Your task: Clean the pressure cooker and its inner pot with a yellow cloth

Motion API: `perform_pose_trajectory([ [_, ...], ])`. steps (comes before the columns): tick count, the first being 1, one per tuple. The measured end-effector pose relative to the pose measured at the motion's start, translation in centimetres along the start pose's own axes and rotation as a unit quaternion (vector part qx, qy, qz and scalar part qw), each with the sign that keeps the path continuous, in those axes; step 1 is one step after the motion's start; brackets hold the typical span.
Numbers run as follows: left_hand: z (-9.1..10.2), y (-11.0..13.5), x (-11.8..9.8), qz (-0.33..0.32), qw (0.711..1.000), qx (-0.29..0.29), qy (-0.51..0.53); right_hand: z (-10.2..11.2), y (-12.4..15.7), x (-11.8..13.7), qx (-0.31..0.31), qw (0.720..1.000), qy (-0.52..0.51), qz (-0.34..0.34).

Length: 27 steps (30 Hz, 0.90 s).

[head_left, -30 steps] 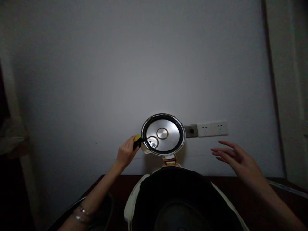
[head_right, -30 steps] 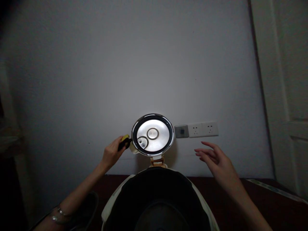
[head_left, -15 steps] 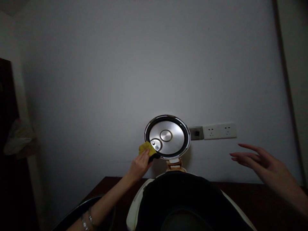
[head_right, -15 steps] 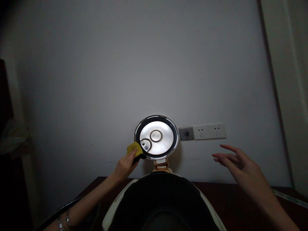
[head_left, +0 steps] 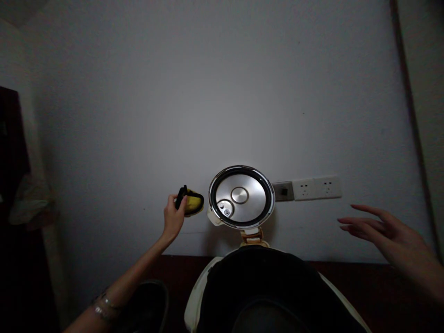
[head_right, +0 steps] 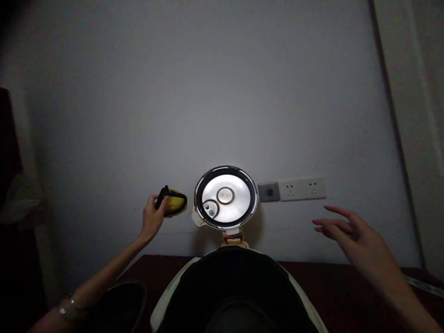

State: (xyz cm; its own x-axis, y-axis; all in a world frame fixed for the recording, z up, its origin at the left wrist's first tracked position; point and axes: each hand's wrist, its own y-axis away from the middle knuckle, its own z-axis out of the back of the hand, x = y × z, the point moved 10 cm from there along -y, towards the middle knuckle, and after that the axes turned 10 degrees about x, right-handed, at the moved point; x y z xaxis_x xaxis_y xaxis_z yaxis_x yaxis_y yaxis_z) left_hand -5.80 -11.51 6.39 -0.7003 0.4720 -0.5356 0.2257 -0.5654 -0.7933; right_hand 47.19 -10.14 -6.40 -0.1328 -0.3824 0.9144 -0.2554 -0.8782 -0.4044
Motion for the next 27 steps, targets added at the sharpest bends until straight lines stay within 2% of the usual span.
perform_pose_trajectory([
  [3, -1.5, -0.6, 2.5, 0.073, 0.993, 0.026, 0.090, 0.0, -0.2, -0.4, 0.001, 1.000, 0.007, 0.002],
  [5, -2.8, -0.2, 2.7, 0.059, 0.994, 0.038, 0.088, -0.2, -0.3, -0.5, 0.009, 1.000, 0.014, 0.012],
  [8, -4.3, 1.1, 1.3, -0.009, 0.998, 0.051, 0.039, -0.6, -0.6, -0.6, 0.021, 0.999, 0.031, 0.024],
  [12, -6.5, 2.9, -0.3, -0.071, 0.990, 0.122, -0.014, -0.8, -0.9, -0.7, 0.022, 0.998, 0.046, 0.025],
  [17, -9.4, 5.0, -2.1, -0.232, 0.940, 0.216, -0.128, -0.7, -0.9, -0.6, 0.022, 0.997, 0.071, 0.036],
  [19, -9.9, 5.5, -2.3, -0.284, 0.917, 0.223, -0.168, -0.9, -0.9, -0.6, 0.034, 0.996, 0.073, 0.049],
  [24, -10.3, 6.8, -2.1, -0.364, 0.868, 0.223, -0.255, -1.0, -1.2, -1.0, 0.046, 0.993, 0.084, 0.074],
  [27, -10.3, 8.1, -1.9, -0.396, 0.854, 0.209, -0.267, -0.9, -1.4, -1.2, 0.047, 0.991, 0.099, 0.082],
])
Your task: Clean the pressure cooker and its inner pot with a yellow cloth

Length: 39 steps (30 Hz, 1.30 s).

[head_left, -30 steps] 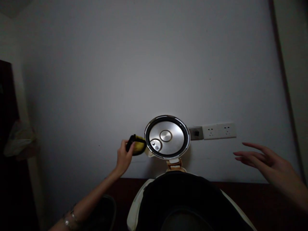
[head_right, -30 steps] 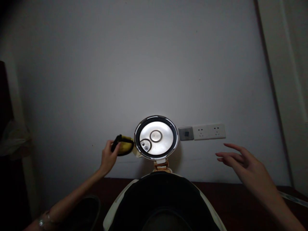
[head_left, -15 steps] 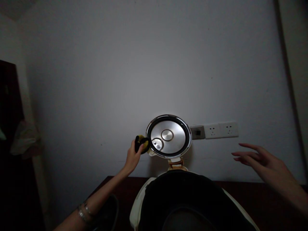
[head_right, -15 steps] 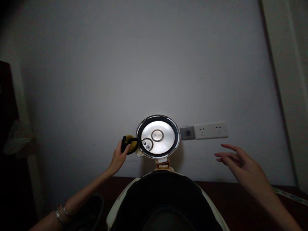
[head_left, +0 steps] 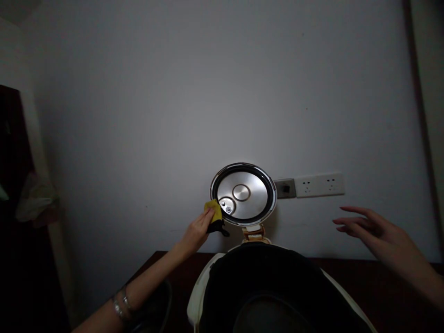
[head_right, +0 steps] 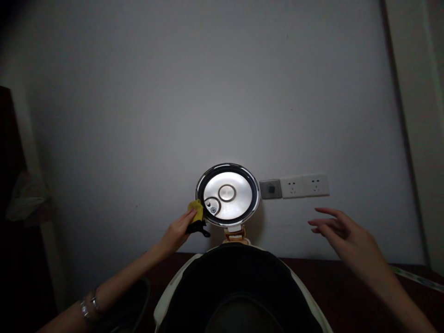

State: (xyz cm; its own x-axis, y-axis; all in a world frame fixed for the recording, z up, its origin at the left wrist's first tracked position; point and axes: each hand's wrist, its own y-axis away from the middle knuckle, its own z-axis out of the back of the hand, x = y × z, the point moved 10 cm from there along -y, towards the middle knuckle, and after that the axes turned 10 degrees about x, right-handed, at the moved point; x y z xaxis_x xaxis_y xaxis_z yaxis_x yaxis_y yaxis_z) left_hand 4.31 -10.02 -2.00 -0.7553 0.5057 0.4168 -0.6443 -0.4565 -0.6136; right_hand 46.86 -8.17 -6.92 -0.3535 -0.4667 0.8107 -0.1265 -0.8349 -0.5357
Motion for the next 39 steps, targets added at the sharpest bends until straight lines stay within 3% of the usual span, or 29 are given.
perform_pose_trajectory([
  [6, -0.1, 1.4, -0.3, 0.068, 0.992, -0.029, 0.098, 0.0, 0.0, -0.3, 0.011, 1.000, 0.004, -0.019],
  [12, 1.1, 1.8, 0.7, 0.193, 0.948, 0.003, 0.252, 0.1, 0.2, 0.3, 0.001, 1.000, -0.001, -0.002],
  [14, 2.6, 1.6, 1.9, 0.236, 0.936, -0.018, 0.260, 0.1, 0.3, 0.5, 0.000, 1.000, 0.000, 0.001],
  [18, 6.5, 0.9, 5.2, 0.291, 0.928, -0.122, 0.199, 0.2, 0.3, 0.3, 0.003, 1.000, 0.008, -0.010],
  [20, 6.3, -0.1, 6.0, 0.273, 0.939, -0.105, 0.181, 0.2, 0.3, 0.0, 0.004, 1.000, 0.010, -0.014],
  [22, 4.7, -1.0, 5.7, 0.214, 0.960, -0.052, 0.174, 0.2, 0.4, -0.1, 0.005, 1.000, 0.015, -0.017],
  [26, 1.5, -0.8, 2.8, 0.058, 0.990, 0.011, 0.125, 0.5, 0.5, -0.1, 0.002, 1.000, 0.014, -0.023],
  [29, 0.5, 0.5, 1.1, 0.013, 0.997, 0.008, 0.071, 0.6, 0.5, -0.2, 0.005, 1.000, 0.015, -0.027],
  [34, 0.4, 1.5, -0.7, 0.019, 0.995, 0.039, 0.089, 0.4, 0.3, -0.3, 0.007, 0.999, 0.027, -0.031],
  [39, 2.2, 1.3, 0.7, 0.111, 0.970, 0.044, 0.213, 0.8, 0.5, 0.0, 0.000, 0.999, 0.027, -0.016],
])
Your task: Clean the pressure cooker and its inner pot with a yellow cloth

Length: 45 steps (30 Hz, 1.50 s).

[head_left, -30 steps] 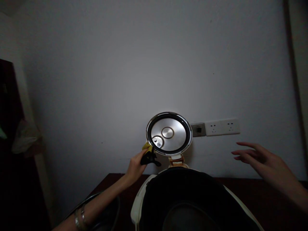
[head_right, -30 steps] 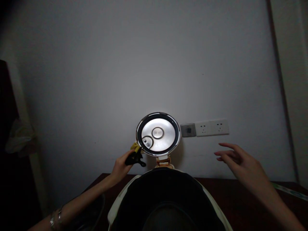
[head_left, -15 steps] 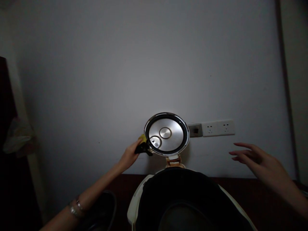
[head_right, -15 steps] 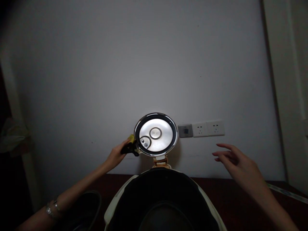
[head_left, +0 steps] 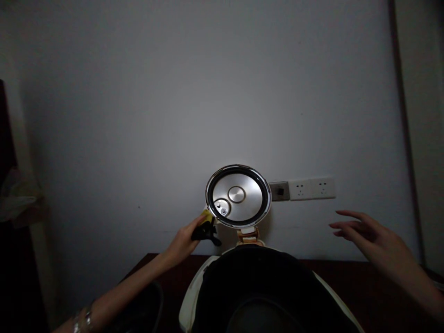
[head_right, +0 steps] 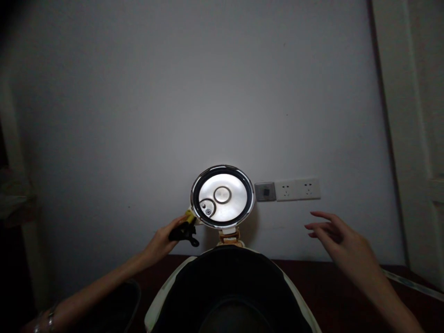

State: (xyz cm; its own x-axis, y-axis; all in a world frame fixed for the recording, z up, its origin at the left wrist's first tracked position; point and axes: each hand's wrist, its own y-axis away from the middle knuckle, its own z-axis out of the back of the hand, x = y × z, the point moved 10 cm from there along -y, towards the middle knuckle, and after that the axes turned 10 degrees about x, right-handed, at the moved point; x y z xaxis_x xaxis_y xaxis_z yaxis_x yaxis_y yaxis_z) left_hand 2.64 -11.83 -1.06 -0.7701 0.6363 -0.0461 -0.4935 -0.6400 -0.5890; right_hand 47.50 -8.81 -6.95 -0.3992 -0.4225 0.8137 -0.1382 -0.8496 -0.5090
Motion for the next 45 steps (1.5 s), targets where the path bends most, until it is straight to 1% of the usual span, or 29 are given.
perform_pose_trajectory([
  [2, 2.3, -0.5, 0.8, 0.042, 0.998, -0.041, 0.030, 0.4, 0.0, 0.0, -0.005, 1.000, 0.002, 0.005],
  [5, 7.0, -1.9, 2.3, 0.092, 0.983, -0.156, 0.024, 1.0, 0.0, -0.2, -0.013, 1.000, 0.001, 0.012],
  [6, 8.2, -2.7, 2.8, 0.102, 0.977, -0.186, 0.018, 1.2, 0.0, -0.2, -0.017, 1.000, 0.001, 0.014],
  [7, 9.2, -3.7, 3.2, 0.108, 0.972, -0.208, 0.015, 1.3, 0.0, -0.3, -0.019, 1.000, 0.001, 0.015],
  [8, 9.6, -4.8, 3.8, 0.114, 0.970, -0.216, 0.017, 1.3, 0.0, -0.3, -0.021, 1.000, 0.003, 0.015],
  [10, 9.4, -7.2, 5.2, 0.141, 0.966, -0.215, 0.041, 1.4, 0.0, -0.4, -0.023, 1.000, 0.006, 0.015],
  [12, 7.9, -9.2, 7.2, 0.197, 0.957, -0.197, 0.085, 1.5, 0.0, -0.4, -0.022, 1.000, 0.005, 0.019],
  [14, 6.3, -10.6, 8.8, 0.243, 0.942, -0.187, 0.133, 1.5, 0.0, -0.2, -0.021, 0.999, 0.006, 0.032],
  [15, 5.8, -11.3, 9.2, 0.253, 0.938, -0.187, 0.149, 1.5, 0.0, -0.1, -0.022, 0.999, 0.007, 0.039],
  [17, 5.4, -12.8, 9.2, 0.243, 0.938, -0.190, 0.156, 1.7, 0.0, 0.0, -0.030, 0.998, 0.009, 0.051],
  [20, 6.1, -15.5, 7.7, 0.199, 0.955, -0.185, 0.117, 1.8, -0.1, 0.1, -0.038, 0.997, 0.008, 0.060],
  [22, 6.4, -17.5, 6.5, 0.180, 0.967, -0.166, 0.070, 1.8, -0.1, 0.1, -0.043, 0.997, 0.010, 0.059],
  [24, 6.3, -19.5, 5.3, 0.166, 0.976, -0.138, 0.021, 1.8, -0.1, 0.1, -0.047, 0.997, 0.009, 0.059],
  [29, 4.6, -23.7, 2.4, 0.104, 0.989, -0.082, -0.070, 1.8, -0.1, 0.3, -0.047, 0.997, 0.002, 0.058],
  [34, 2.2, -26.8, -1.0, 0.040, 0.992, -0.026, -0.113, 2.1, -0.1, 0.2, -0.048, 0.997, -0.001, 0.054],
  [37, 0.5, -28.0, -3.7, -0.016, 0.991, 0.009, -0.136, 2.3, 0.0, 0.4, -0.051, 0.997, 0.001, 0.065],
  [40, -1.7, -28.4, -6.3, -0.084, 0.983, 0.053, -0.154, 2.4, 0.1, 0.5, -0.055, 0.996, 0.007, 0.070],
  [43, -4.2, -27.8, -8.6, -0.142, 0.972, 0.096, -0.161, 2.4, 0.0, 0.5, -0.054, 0.996, 0.015, 0.075],
  [45, -6.0, -26.9, -9.9, -0.182, 0.962, 0.128, -0.161, 2.5, 0.0, 0.4, -0.055, 0.995, 0.020, 0.077],
])
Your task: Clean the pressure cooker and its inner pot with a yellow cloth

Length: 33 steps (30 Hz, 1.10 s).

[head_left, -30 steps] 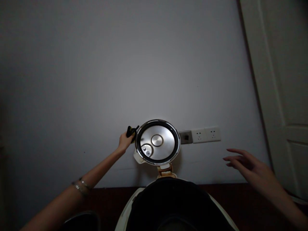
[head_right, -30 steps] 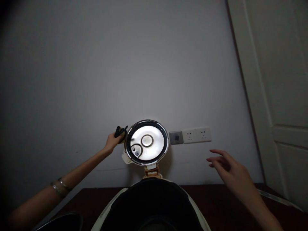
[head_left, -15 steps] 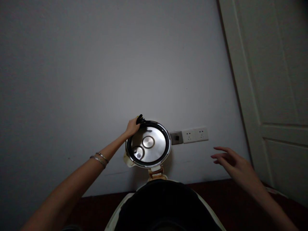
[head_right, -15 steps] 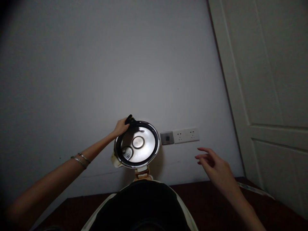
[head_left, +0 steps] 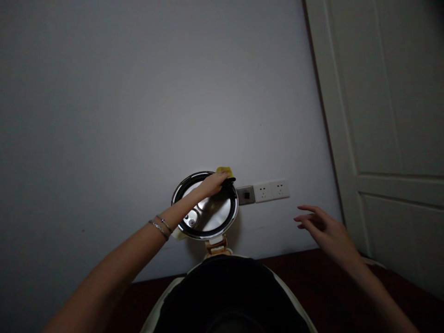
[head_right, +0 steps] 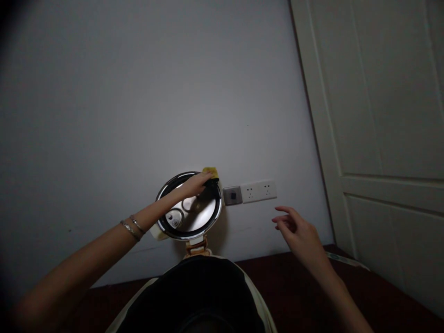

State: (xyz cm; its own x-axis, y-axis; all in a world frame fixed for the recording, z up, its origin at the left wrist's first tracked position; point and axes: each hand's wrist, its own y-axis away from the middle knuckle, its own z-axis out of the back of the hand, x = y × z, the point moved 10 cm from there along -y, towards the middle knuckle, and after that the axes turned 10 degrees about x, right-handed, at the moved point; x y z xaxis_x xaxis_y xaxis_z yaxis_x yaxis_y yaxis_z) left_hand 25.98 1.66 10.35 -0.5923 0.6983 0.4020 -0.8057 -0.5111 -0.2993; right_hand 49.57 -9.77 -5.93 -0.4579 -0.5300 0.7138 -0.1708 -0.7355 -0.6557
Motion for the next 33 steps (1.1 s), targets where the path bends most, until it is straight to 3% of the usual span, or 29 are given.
perform_pose_trajectory([
  [6, -3.6, 1.7, -5.3, -0.113, 0.992, 0.058, 0.020, 0.1, 0.0, 0.0, -0.004, 1.000, 0.020, 0.010],
  [14, -5.6, 8.0, -7.6, -0.134, 0.977, 0.135, 0.097, 0.3, 0.1, 0.4, -0.007, 0.999, 0.039, 0.017],
  [20, -5.9, 13.8, -7.1, -0.116, 0.965, 0.177, 0.153, 0.3, 0.1, 0.3, -0.011, 0.999, 0.036, 0.014],
  [25, -5.9, 17.6, -5.3, -0.097, 0.968, 0.182, 0.141, 0.1, 0.1, 0.2, -0.004, 0.999, 0.041, 0.006],
  [29, -5.1, 19.1, -3.2, -0.070, 0.973, 0.181, 0.127, -0.1, 0.2, 0.3, 0.000, 0.999, 0.051, 0.008],
  [33, -4.3, 19.1, -2.0, -0.027, 0.976, 0.182, 0.113, -0.2, 0.3, 0.7, 0.004, 0.998, 0.055, 0.023],
])
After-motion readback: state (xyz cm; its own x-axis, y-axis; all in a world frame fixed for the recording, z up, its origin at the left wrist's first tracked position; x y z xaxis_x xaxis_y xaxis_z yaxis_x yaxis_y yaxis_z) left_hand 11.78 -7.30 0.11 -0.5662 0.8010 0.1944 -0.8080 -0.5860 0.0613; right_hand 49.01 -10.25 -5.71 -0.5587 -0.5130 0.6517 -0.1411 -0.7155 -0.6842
